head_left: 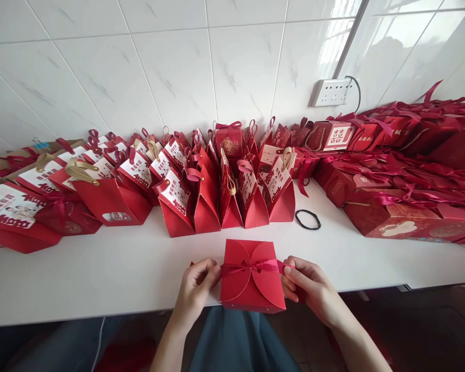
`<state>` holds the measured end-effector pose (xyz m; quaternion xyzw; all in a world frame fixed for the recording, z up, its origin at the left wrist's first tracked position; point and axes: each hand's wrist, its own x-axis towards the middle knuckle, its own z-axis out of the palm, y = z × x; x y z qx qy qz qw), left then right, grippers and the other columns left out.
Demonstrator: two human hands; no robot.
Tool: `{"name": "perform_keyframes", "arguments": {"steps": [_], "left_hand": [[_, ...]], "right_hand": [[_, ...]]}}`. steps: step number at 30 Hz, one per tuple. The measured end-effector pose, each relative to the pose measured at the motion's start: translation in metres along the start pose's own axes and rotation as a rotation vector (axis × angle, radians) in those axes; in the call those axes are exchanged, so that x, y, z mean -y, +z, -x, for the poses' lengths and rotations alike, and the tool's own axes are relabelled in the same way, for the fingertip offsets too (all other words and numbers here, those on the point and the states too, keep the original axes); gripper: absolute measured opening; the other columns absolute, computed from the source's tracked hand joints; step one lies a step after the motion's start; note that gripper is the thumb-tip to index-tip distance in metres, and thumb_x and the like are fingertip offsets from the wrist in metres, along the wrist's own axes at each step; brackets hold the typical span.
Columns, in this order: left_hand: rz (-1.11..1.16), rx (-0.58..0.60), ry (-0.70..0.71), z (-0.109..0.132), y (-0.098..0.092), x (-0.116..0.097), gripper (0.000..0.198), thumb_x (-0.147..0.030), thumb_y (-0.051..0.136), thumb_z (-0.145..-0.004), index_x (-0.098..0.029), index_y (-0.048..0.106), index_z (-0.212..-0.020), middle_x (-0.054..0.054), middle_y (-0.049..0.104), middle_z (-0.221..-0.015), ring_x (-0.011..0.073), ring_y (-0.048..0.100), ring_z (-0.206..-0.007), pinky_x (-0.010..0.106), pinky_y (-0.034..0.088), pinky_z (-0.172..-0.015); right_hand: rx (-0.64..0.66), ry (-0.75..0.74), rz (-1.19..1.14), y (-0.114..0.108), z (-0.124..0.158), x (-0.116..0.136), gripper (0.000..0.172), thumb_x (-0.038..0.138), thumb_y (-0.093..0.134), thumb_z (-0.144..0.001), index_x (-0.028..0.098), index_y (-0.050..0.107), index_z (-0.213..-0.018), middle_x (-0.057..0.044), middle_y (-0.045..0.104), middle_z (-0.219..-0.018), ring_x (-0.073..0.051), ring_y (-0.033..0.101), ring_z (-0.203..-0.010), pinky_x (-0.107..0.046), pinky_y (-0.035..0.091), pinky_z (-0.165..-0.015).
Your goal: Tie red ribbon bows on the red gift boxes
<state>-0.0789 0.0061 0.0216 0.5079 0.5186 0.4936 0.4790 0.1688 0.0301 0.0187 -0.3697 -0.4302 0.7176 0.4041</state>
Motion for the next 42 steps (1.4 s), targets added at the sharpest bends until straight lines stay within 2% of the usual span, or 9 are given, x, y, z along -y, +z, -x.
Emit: {"name": "perform_keyframes", "arguments": {"steps": [9,16,21,24,26,28,31,34,42], "left_hand": [[-0.137,-0.004,0.029,0.005,-0.005,-0.001,0.053,-0.059,0.053,-0.085,-0.020,0.028,-0.058,-0.004,0.026,-0.058,0.0101,0.026,-0.055,0.024,0.021,-0.052],[-0.218,-0.035,0.053,0.004,-0.007,-0.006,0.052,-0.058,0.052,-0.084,-0.020,0.029,-0.058,-0.005,0.026,-0.057,0.0096,0.025,-0.054,0.025,0.020,-0.051],[-0.203,-0.024,0.076,0.003,-0.003,-0.003,0.052,-0.059,0.050,-0.085,-0.021,0.029,-0.058,-0.005,0.025,-0.056,0.0092,0.024,-0.052,0.025,0.020,-0.050],[-0.168,-0.007,0.090,0.002,-0.001,-0.001,0.051,-0.060,0.049,-0.085,-0.021,0.031,-0.058,-0.005,0.027,-0.056,0.0093,0.026,-0.052,0.024,0.021,-0.049],[-0.143,0.002,0.099,0.002,-0.002,-0.001,0.050,-0.060,0.048,-0.086,-0.020,0.034,-0.059,-0.005,0.030,-0.057,0.0098,0.028,-0.053,0.024,0.023,-0.051],[-0.122,0.008,0.107,0.002,-0.002,-0.003,0.049,-0.061,0.047,-0.087,-0.019,0.040,-0.062,-0.004,0.034,-0.059,0.0107,0.032,-0.056,0.024,0.026,-0.053],[-0.100,0.015,0.110,0.001,0.000,-0.007,0.049,-0.064,0.045,-0.087,-0.019,0.045,-0.067,-0.003,0.039,-0.063,0.0117,0.035,-0.059,0.025,0.028,-0.056],[-0.084,0.014,0.102,0.001,0.004,-0.013,0.052,-0.066,0.043,-0.087,-0.019,0.043,-0.066,-0.003,0.037,-0.062,0.0114,0.033,-0.057,0.025,0.027,-0.055],[-0.033,-0.069,0.095,-0.001,0.015,-0.017,0.060,-0.070,0.054,-0.080,-0.021,0.028,-0.058,-0.006,0.024,-0.056,0.0083,0.022,-0.052,0.023,0.020,-0.048]], "right_hand": [[-0.069,0.065,0.295,-0.002,0.009,0.012,0.051,0.062,0.062,-0.082,0.019,0.041,-0.063,0.006,0.041,-0.055,-0.007,0.038,-0.046,-0.026,0.022,-0.051],[-0.135,0.070,0.489,-0.013,0.014,0.015,0.052,0.064,0.056,-0.084,0.020,0.040,-0.063,0.007,0.042,-0.053,-0.007,0.040,-0.043,-0.025,0.024,-0.050],[-0.013,0.074,0.499,-0.012,0.008,0.016,0.050,0.063,0.055,-0.085,0.019,0.043,-0.065,0.007,0.045,-0.053,-0.009,0.045,-0.039,-0.025,0.028,-0.048],[0.124,0.046,0.492,-0.005,0.008,0.024,0.045,0.060,0.058,-0.086,0.018,0.052,-0.074,0.000,0.057,-0.068,-0.013,0.056,-0.059,-0.027,0.039,-0.059],[0.218,0.007,0.443,0.000,0.011,0.031,0.040,0.057,0.061,-0.086,0.017,0.057,-0.088,-0.003,0.061,-0.083,-0.016,0.057,-0.074,-0.028,0.042,-0.068],[0.260,-0.032,0.396,0.005,0.014,0.037,0.040,0.057,0.061,-0.086,0.018,0.058,-0.095,-0.003,0.060,-0.088,-0.016,0.054,-0.079,-0.028,0.042,-0.071],[0.164,-0.058,0.400,0.014,0.015,0.041,0.046,0.065,0.055,-0.086,0.019,0.055,-0.082,-0.001,0.053,-0.078,-0.015,0.048,-0.072,-0.028,0.039,-0.067],[0.065,-0.026,0.458,0.024,0.011,0.037,0.055,0.071,0.052,-0.084,0.019,0.047,-0.069,0.001,0.046,-0.067,-0.013,0.040,-0.063,-0.026,0.032,-0.058],[0.041,-0.014,0.436,0.033,0.000,0.031,0.056,0.071,0.060,-0.079,0.020,0.040,-0.066,0.005,0.044,-0.060,-0.009,0.039,-0.054,-0.023,0.029,-0.052]]}}
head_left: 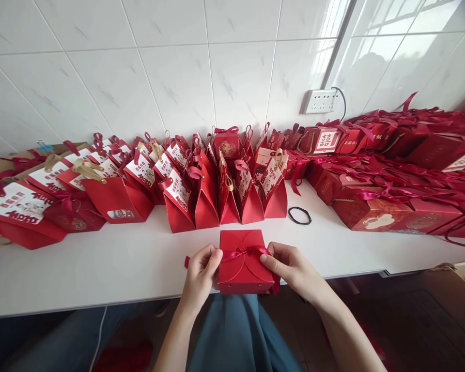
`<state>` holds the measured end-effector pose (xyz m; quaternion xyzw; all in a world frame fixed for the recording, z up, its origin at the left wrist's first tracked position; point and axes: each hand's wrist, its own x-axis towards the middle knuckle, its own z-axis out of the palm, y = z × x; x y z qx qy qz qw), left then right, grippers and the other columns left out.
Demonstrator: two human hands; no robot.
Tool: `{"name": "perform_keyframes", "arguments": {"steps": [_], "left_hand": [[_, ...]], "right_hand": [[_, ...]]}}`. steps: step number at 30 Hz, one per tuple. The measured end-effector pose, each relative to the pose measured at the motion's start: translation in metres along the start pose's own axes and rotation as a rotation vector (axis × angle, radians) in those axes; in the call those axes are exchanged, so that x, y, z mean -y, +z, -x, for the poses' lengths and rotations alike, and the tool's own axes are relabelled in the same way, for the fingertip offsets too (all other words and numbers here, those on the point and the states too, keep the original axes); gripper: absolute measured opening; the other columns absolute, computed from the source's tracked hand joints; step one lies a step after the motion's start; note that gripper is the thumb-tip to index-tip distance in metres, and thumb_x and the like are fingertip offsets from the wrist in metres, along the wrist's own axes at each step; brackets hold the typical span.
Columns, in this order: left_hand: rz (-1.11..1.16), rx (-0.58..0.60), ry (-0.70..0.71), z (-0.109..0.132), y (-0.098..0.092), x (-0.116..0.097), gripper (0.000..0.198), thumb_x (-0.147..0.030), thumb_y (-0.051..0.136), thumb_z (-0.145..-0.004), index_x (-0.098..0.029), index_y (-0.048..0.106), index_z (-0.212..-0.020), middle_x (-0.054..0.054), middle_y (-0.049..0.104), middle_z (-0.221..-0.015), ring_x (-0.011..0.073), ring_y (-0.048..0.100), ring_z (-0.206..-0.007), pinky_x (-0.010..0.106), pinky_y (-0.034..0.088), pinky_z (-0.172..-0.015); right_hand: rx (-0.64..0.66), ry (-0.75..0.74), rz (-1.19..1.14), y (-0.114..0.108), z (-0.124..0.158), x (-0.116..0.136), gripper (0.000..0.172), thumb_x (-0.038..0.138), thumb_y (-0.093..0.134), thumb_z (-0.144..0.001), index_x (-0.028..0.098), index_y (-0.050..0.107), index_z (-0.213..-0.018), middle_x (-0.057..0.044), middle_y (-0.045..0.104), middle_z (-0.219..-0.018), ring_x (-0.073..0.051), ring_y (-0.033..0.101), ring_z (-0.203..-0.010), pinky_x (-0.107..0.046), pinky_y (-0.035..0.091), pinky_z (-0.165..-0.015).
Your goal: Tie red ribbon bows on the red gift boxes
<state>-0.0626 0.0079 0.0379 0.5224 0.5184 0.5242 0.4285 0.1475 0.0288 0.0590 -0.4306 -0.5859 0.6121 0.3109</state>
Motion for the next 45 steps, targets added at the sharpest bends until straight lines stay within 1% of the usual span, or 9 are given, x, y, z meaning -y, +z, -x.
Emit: {"name": "perform_keyframes", "arguments": {"steps": [3,5,8,12,19,21,27,35,45], "left_hand": [[0.027,-0.016,-0.002,-0.001,0.001,0.003,0.063,-0.072,0.056,-0.076,-0.021,0.026,-0.056,-0.006,0.023,-0.055,0.0075,0.020,-0.051,0.023,0.019,-0.047],[0.045,-0.019,-0.006,-0.002,0.000,0.007,0.064,-0.073,0.058,-0.075,-0.021,0.025,-0.055,-0.006,0.022,-0.054,0.0070,0.020,-0.050,0.023,0.018,-0.047],[0.067,-0.023,-0.013,-0.004,-0.001,0.013,0.066,-0.073,0.059,-0.073,-0.021,0.025,-0.055,-0.007,0.021,-0.054,0.0065,0.018,-0.050,0.022,0.017,-0.047],[0.089,-0.028,-0.032,-0.004,-0.002,0.019,0.066,-0.073,0.061,-0.072,-0.020,0.025,-0.054,-0.007,0.019,-0.053,0.0060,0.017,-0.050,0.022,0.016,-0.047],[0.111,-0.021,-0.074,-0.001,-0.004,0.021,0.066,-0.071,0.062,-0.073,-0.020,0.024,-0.055,-0.007,0.019,-0.054,0.0059,0.017,-0.050,0.022,0.015,-0.046],[0.113,-0.018,-0.084,-0.001,-0.004,0.021,0.065,-0.070,0.062,-0.074,-0.021,0.024,-0.055,-0.007,0.020,-0.054,0.0059,0.018,-0.049,0.022,0.015,-0.046],[0.110,-0.016,-0.085,0.000,-0.005,0.022,0.064,-0.069,0.062,-0.074,-0.021,0.024,-0.056,-0.006,0.021,-0.055,0.0061,0.019,-0.050,0.023,0.017,-0.046],[0.093,-0.012,-0.065,0.000,-0.004,0.020,0.065,-0.069,0.061,-0.075,-0.020,0.024,-0.055,-0.006,0.022,-0.054,0.0060,0.019,-0.049,0.022,0.016,-0.045],[0.089,-0.001,-0.068,0.001,-0.003,0.016,0.066,-0.071,0.061,-0.074,-0.020,0.024,-0.053,-0.006,0.023,-0.051,0.0061,0.021,-0.046,0.020,0.021,-0.040]], "right_hand": [[0.032,-0.016,-0.038,-0.001,0.000,0.001,0.055,0.069,0.063,-0.078,0.019,0.042,-0.067,0.004,0.047,-0.060,-0.009,0.040,-0.054,-0.022,0.028,-0.051],[0.064,-0.047,-0.111,-0.002,0.000,0.001,0.054,0.066,0.067,-0.077,0.019,0.043,-0.066,0.004,0.046,-0.060,-0.008,0.038,-0.054,-0.022,0.027,-0.052],[0.104,-0.084,-0.230,-0.003,-0.002,-0.002,0.053,0.062,0.067,-0.079,0.018,0.043,-0.063,0.005,0.042,-0.059,-0.007,0.033,-0.054,-0.021,0.025,-0.052],[0.141,-0.077,-0.302,-0.007,-0.010,-0.013,0.055,0.060,0.062,-0.084,0.018,0.041,-0.056,0.006,0.037,-0.053,-0.006,0.028,-0.049,-0.022,0.022,-0.049],[0.182,-0.086,-0.410,-0.006,-0.021,-0.028,0.059,0.065,0.066,-0.076,0.019,0.039,-0.049,0.006,0.036,-0.045,-0.006,0.026,-0.041,-0.023,0.019,-0.043],[0.179,-0.091,-0.423,-0.006,-0.021,-0.029,0.059,0.064,0.067,-0.075,0.019,0.039,-0.048,0.006,0.036,-0.045,-0.006,0.025,-0.041,-0.023,0.019,-0.043],[0.169,-0.112,-0.433,-0.006,-0.020,-0.030,0.058,0.063,0.068,-0.076,0.018,0.042,-0.048,0.005,0.038,-0.045,-0.006,0.030,-0.042,-0.023,0.022,-0.044],[0.172,-0.109,-0.438,-0.007,-0.020,-0.032,0.058,0.061,0.067,-0.077,0.019,0.042,-0.048,0.005,0.037,-0.046,-0.007,0.030,-0.043,-0.024,0.024,-0.045],[0.161,-0.108,-0.429,-0.005,-0.020,-0.031,0.058,0.060,0.067,-0.078,0.020,0.038,-0.047,0.006,0.032,-0.046,-0.007,0.027,-0.043,-0.024,0.023,-0.044]]}}
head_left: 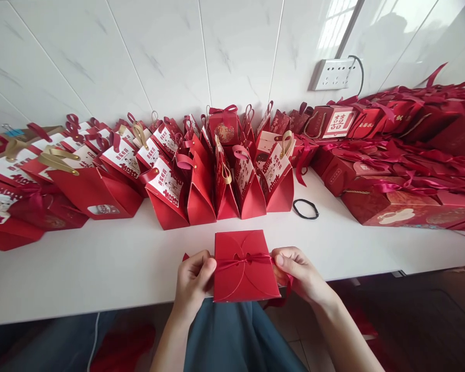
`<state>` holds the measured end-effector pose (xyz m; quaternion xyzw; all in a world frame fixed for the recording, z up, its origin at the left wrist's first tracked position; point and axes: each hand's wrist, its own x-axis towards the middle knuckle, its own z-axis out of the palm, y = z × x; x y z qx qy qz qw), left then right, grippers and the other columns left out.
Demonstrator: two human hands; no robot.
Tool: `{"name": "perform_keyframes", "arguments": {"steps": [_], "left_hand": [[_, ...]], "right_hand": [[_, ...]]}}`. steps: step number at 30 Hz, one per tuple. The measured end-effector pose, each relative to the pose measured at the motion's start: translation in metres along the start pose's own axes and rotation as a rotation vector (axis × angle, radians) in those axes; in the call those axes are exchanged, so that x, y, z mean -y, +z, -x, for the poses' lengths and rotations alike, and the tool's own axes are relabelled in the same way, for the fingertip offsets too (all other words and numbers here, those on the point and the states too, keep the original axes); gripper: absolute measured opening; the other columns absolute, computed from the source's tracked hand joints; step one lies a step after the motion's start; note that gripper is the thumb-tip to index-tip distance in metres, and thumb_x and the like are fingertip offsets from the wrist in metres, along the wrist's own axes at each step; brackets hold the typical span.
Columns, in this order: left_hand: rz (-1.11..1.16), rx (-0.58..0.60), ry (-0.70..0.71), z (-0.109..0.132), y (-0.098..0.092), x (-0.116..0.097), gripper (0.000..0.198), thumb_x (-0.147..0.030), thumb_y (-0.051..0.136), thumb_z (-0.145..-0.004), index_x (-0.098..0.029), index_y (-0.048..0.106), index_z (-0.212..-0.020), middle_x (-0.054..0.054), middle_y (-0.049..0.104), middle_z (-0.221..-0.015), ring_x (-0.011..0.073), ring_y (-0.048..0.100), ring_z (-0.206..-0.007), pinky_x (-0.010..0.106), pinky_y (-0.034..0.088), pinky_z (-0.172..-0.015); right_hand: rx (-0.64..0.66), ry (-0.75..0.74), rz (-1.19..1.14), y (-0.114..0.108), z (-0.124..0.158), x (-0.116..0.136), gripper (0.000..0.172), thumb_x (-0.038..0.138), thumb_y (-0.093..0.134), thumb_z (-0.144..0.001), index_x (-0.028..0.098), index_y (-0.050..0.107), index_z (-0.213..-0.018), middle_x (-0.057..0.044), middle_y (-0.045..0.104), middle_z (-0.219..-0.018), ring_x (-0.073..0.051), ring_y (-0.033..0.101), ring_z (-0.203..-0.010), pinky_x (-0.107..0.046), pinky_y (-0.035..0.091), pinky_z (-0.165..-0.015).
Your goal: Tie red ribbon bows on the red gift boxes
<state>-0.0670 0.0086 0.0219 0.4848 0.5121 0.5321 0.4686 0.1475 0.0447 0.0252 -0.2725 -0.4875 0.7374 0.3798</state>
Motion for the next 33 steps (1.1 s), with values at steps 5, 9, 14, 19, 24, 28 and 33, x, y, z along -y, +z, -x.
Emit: {"name": "perform_keyframes", "arguments": {"steps": [5,9,14,19,24,28,33], "left_hand": [[0.008,0.000,-0.014,0.0006,0.0005,-0.0006,0.066,-0.072,0.061,-0.073,-0.021,0.024,-0.053,-0.006,0.023,-0.050,0.0059,0.021,-0.044,0.020,0.021,-0.038],[0.014,0.000,-0.016,0.0002,0.0013,-0.0002,0.065,-0.071,0.061,-0.073,-0.021,0.025,-0.052,-0.006,0.024,-0.049,0.0059,0.022,-0.044,0.020,0.021,-0.038],[0.018,-0.001,-0.027,0.0014,0.0017,-0.0010,0.065,-0.072,0.060,-0.074,-0.021,0.025,-0.053,-0.006,0.025,-0.049,0.0058,0.023,-0.044,0.020,0.021,-0.038],[0.031,-0.004,-0.042,0.0031,0.0013,-0.0011,0.064,-0.071,0.061,-0.073,-0.020,0.027,-0.053,-0.006,0.026,-0.050,0.0060,0.023,-0.045,0.020,0.022,-0.039],[0.040,0.002,-0.013,0.0021,0.0006,0.0005,0.065,-0.070,0.062,-0.074,-0.020,0.027,-0.052,-0.005,0.026,-0.049,0.0058,0.024,-0.044,0.020,0.021,-0.039],[0.042,0.004,-0.004,0.0005,0.0003,0.0022,0.063,-0.069,0.062,-0.075,-0.020,0.028,-0.052,-0.005,0.027,-0.048,0.0060,0.025,-0.043,0.020,0.022,-0.038],[0.034,-0.004,0.000,0.0007,-0.0014,0.0030,0.063,-0.067,0.062,-0.075,-0.020,0.028,-0.052,-0.006,0.026,-0.049,0.0058,0.023,-0.043,0.020,0.021,-0.039]], "right_hand": [[-0.013,-0.002,0.019,-0.0023,0.0010,-0.0008,0.058,0.059,0.066,-0.079,0.019,0.039,-0.047,0.005,0.033,-0.046,-0.007,0.026,-0.043,-0.024,0.022,-0.044],[-0.010,-0.017,0.021,-0.0019,0.0006,-0.0009,0.058,0.059,0.066,-0.079,0.019,0.039,-0.047,0.006,0.031,-0.046,-0.006,0.024,-0.042,-0.024,0.020,-0.043],[-0.006,-0.024,0.021,-0.0006,0.0000,-0.0001,0.059,0.058,0.066,-0.080,0.019,0.037,-0.046,0.006,0.029,-0.045,-0.006,0.023,-0.041,-0.024,0.020,-0.042],[-0.008,-0.009,0.014,-0.0020,0.0007,-0.0006,0.058,0.058,0.067,-0.078,0.020,0.038,-0.045,0.006,0.031,-0.044,-0.006,0.023,-0.041,-0.024,0.020,-0.042],[-0.014,-0.020,-0.016,-0.0021,0.0011,-0.0011,0.059,0.056,0.068,-0.078,0.019,0.037,-0.045,0.005,0.032,-0.044,-0.006,0.024,-0.040,-0.024,0.020,-0.042],[-0.032,-0.014,-0.072,-0.0002,0.0000,-0.0023,0.058,0.059,0.065,-0.079,0.020,0.036,-0.048,0.005,0.033,-0.045,-0.006,0.024,-0.041,-0.023,0.021,-0.042],[-0.039,0.001,-0.137,0.0015,-0.0017,-0.0042,0.059,0.066,0.057,-0.082,0.021,0.037,-0.051,0.004,0.036,-0.044,-0.008,0.027,-0.041,-0.024,0.027,-0.043]]}}
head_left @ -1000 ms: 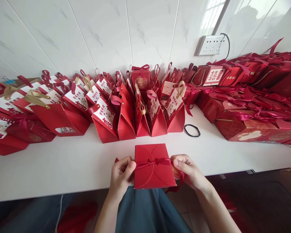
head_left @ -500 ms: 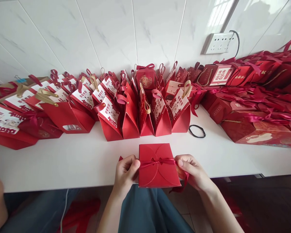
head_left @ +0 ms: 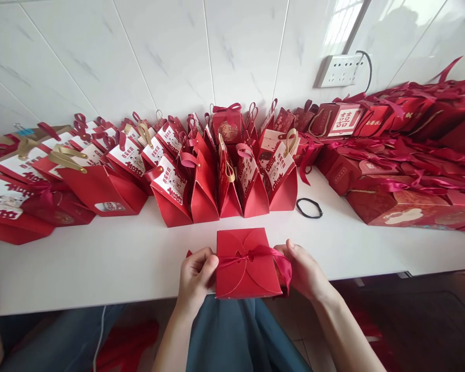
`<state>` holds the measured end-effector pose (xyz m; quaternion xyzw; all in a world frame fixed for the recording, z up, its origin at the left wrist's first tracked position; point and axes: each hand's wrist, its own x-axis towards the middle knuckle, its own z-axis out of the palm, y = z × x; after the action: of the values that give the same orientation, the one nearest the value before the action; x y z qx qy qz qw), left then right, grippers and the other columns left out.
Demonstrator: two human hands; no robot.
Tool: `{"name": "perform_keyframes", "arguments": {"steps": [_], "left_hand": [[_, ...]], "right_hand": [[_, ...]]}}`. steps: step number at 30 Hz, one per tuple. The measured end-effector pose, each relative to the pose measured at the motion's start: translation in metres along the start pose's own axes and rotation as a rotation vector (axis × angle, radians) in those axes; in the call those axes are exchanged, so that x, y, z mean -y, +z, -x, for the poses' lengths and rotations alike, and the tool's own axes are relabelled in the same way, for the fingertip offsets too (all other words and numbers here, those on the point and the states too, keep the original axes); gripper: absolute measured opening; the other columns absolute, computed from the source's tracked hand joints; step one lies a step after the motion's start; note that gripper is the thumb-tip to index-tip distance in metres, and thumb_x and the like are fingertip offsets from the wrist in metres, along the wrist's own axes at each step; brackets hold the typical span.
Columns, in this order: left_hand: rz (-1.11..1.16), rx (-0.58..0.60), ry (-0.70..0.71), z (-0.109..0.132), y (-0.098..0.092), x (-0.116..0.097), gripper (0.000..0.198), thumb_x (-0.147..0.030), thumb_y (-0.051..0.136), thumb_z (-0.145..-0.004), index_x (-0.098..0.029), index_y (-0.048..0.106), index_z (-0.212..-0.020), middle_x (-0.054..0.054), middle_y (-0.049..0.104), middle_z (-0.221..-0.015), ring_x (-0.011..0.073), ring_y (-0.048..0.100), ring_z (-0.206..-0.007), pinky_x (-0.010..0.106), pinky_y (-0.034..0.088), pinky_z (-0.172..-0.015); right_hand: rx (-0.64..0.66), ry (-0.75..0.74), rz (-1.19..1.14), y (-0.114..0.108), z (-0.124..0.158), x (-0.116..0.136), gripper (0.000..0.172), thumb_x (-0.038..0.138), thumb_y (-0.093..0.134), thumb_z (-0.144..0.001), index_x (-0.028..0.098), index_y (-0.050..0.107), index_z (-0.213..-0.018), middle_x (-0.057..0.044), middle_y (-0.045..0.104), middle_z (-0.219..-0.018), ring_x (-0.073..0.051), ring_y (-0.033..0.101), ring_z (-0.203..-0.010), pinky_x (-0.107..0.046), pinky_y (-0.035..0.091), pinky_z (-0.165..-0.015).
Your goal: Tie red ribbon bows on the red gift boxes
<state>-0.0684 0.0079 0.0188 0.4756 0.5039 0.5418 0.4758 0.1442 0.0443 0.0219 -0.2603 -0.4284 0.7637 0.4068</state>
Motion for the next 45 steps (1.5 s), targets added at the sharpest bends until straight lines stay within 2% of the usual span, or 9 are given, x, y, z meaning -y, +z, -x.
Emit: {"name": "perform_keyframes", "arguments": {"steps": [6,12,17,21,25,29,33,38,45], "left_hand": [[-0.012,-0.034,0.003,0.002,0.001,-0.003,0.064,-0.067,0.063,-0.075,-0.020,0.026,-0.053,-0.006,0.023,-0.051,0.0056,0.020,-0.046,0.020,0.019,-0.041],[-0.008,-0.051,0.006,0.000,0.000,-0.002,0.065,-0.067,0.063,-0.074,-0.020,0.024,-0.053,-0.007,0.021,-0.051,0.0052,0.018,-0.046,0.020,0.016,-0.042],[0.004,-0.055,0.008,-0.001,0.000,-0.002,0.066,-0.067,0.065,-0.073,-0.019,0.024,-0.053,-0.007,0.021,-0.050,0.0048,0.018,-0.046,0.019,0.017,-0.042],[0.015,-0.090,-0.012,0.002,0.004,-0.006,0.065,-0.067,0.066,-0.072,-0.019,0.026,-0.053,-0.007,0.022,-0.051,0.0049,0.018,-0.047,0.019,0.017,-0.042],[0.031,-0.132,-0.038,0.006,0.009,-0.011,0.065,-0.068,0.067,-0.070,-0.019,0.027,-0.053,-0.007,0.023,-0.052,0.0050,0.019,-0.048,0.020,0.017,-0.044],[0.044,-0.148,-0.056,0.008,0.012,-0.014,0.064,-0.067,0.066,-0.071,-0.019,0.029,-0.054,-0.007,0.024,-0.052,0.0052,0.019,-0.048,0.020,0.016,-0.043],[0.046,-0.154,-0.057,0.008,0.013,-0.014,0.061,-0.063,0.066,-0.073,-0.019,0.028,-0.054,-0.007,0.024,-0.052,0.0053,0.019,-0.048,0.020,0.015,-0.043],[0.047,-0.157,-0.059,0.008,0.013,-0.014,0.065,-0.068,0.067,-0.070,-0.019,0.028,-0.054,-0.007,0.023,-0.053,0.0053,0.018,-0.050,0.021,0.014,-0.046],[0.033,-0.136,-0.048,0.007,0.010,-0.013,0.066,-0.069,0.067,-0.070,-0.019,0.028,-0.054,-0.007,0.023,-0.054,0.0054,0.018,-0.050,0.021,0.015,-0.047]], "right_hand": [[0.007,-0.018,-0.011,-0.001,0.002,0.000,0.050,0.059,0.060,-0.085,0.018,0.047,-0.060,0.003,0.045,-0.051,-0.009,0.034,-0.045,-0.023,0.030,-0.045],[0.046,-0.034,-0.010,-0.005,0.000,-0.003,0.057,0.063,0.061,-0.083,0.015,0.056,-0.054,0.003,0.042,-0.046,-0.008,0.034,-0.042,-0.023,0.031,-0.045],[0.091,-0.056,-0.013,-0.008,0.000,-0.005,0.058,0.062,0.060,-0.084,0.014,0.063,-0.053,0.000,0.049,-0.050,-0.009,0.041,-0.045,-0.023,0.032,-0.048],[0.131,-0.040,-0.029,-0.010,0.002,-0.004,0.055,0.064,0.063,-0.081,0.013,0.066,-0.059,0.003,0.042,-0.047,-0.007,0.032,-0.043,-0.022,0.025,-0.045],[0.120,-0.014,-0.040,-0.010,0.001,-0.004,0.061,0.069,0.053,-0.085,0.014,0.064,-0.060,0.003,0.039,-0.048,-0.008,0.030,-0.043,-0.021,0.020,-0.043],[0.089,0.000,-0.022,-0.008,0.000,-0.003,0.058,0.063,0.054,-0.088,0.014,0.059,-0.056,0.002,0.043,-0.049,-0.008,0.034,-0.044,-0.022,0.022,-0.045],[0.094,-0.009,0.023,-0.010,0.002,-0.003,0.052,0.059,0.068,-0.079,0.015,0.055,-0.056,0.004,0.041,-0.048,-0.006,0.029,-0.043,-0.022,0.019,-0.045],[0.111,-0.015,0.063,-0.014,0.003,-0.004,0.054,0.065,0.074,-0.070,0.017,0.053,-0.060,0.006,0.038,-0.047,-0.006,0.029,-0.042,-0.023,0.019,-0.043],[0.097,-0.055,0.124,-0.007,0.002,0.001,0.046,0.047,0.087,-0.062,0.017,0.052,-0.064,0.011,0.031,-0.049,-0.005,0.021,-0.047,-0.022,0.016,-0.047]]}}
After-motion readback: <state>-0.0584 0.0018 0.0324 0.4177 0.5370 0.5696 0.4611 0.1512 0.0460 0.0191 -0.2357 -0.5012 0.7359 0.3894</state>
